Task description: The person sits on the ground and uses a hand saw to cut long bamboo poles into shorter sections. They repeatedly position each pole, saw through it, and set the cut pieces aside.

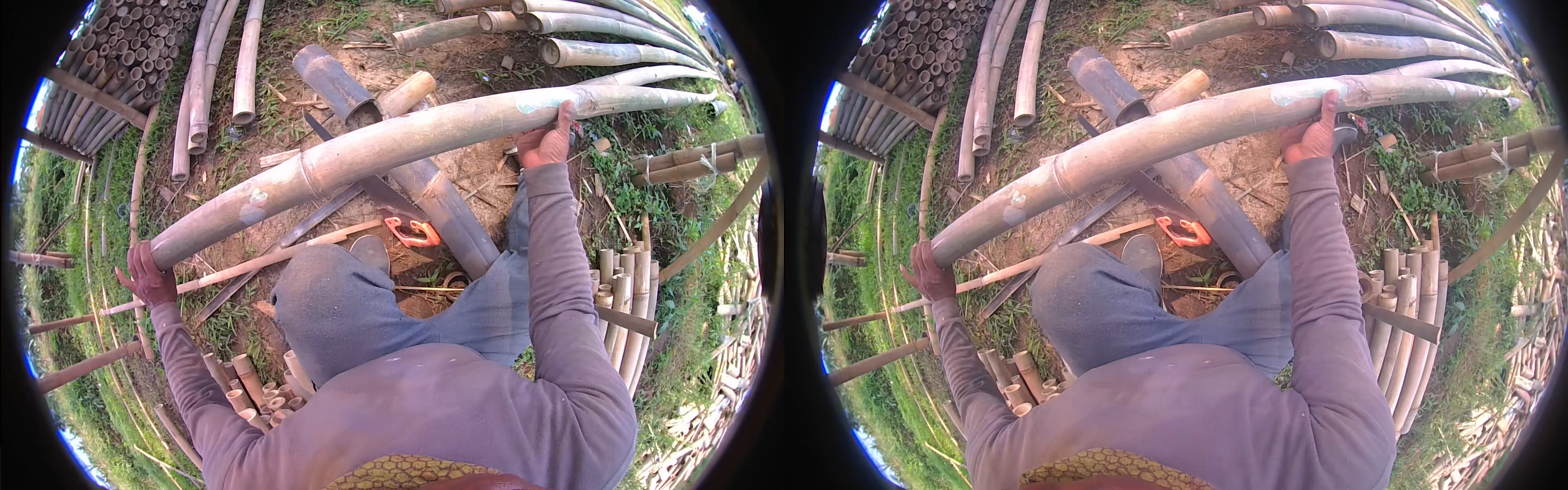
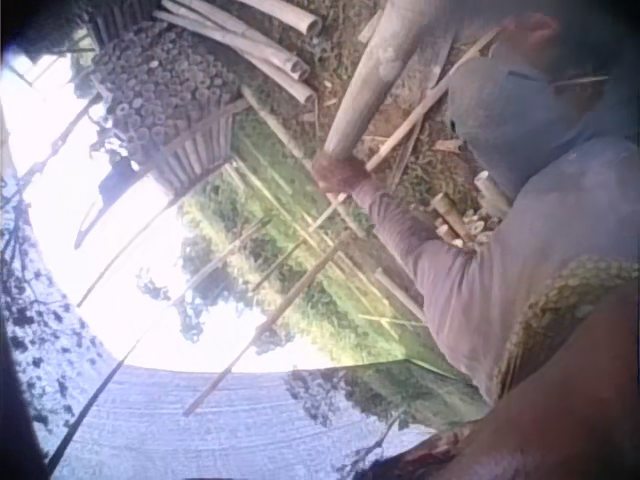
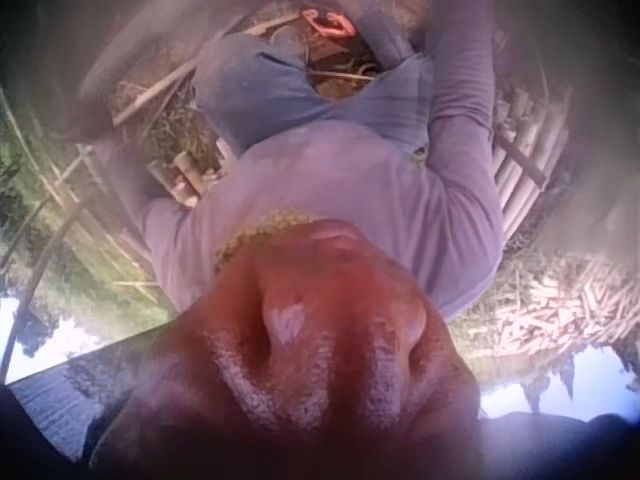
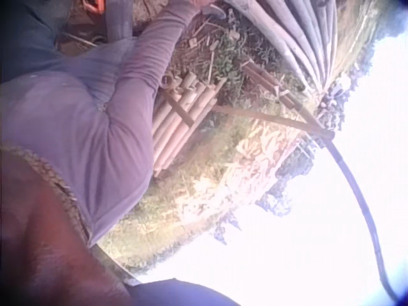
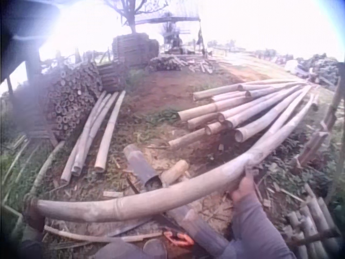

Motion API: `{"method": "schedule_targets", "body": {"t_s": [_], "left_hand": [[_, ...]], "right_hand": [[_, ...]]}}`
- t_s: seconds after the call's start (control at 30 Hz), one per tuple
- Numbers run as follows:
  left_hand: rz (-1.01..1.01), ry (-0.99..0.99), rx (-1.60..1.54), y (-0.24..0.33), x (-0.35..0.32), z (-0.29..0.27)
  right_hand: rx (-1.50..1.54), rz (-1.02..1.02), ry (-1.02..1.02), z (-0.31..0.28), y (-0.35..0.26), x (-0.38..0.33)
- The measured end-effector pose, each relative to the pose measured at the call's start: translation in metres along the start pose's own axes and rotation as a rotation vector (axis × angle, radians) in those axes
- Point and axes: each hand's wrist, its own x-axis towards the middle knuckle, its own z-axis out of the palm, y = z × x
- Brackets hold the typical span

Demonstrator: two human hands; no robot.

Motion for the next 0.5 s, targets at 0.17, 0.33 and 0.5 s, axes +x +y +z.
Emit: {"method": "schedule_targets", "body": {"t_s": [0.17,0.33,0.5], "left_hand": [[-0.860,-0.023,-0.885,0.085,-0.054,-0.009],[-1.174,-0.156,-2.274,0.221,0.013,0.010],[-1.545,0.283,-2.383,0.101,0.015,0.096]], "right_hand": [[0.031,0.249,-0.098,0.100,0.084,-0.086],[-0.380,0.826,-0.572,0.131,0.210,-0.207],[-0.327,0.533,-0.297,0.035,0.154,-0.177]]}}
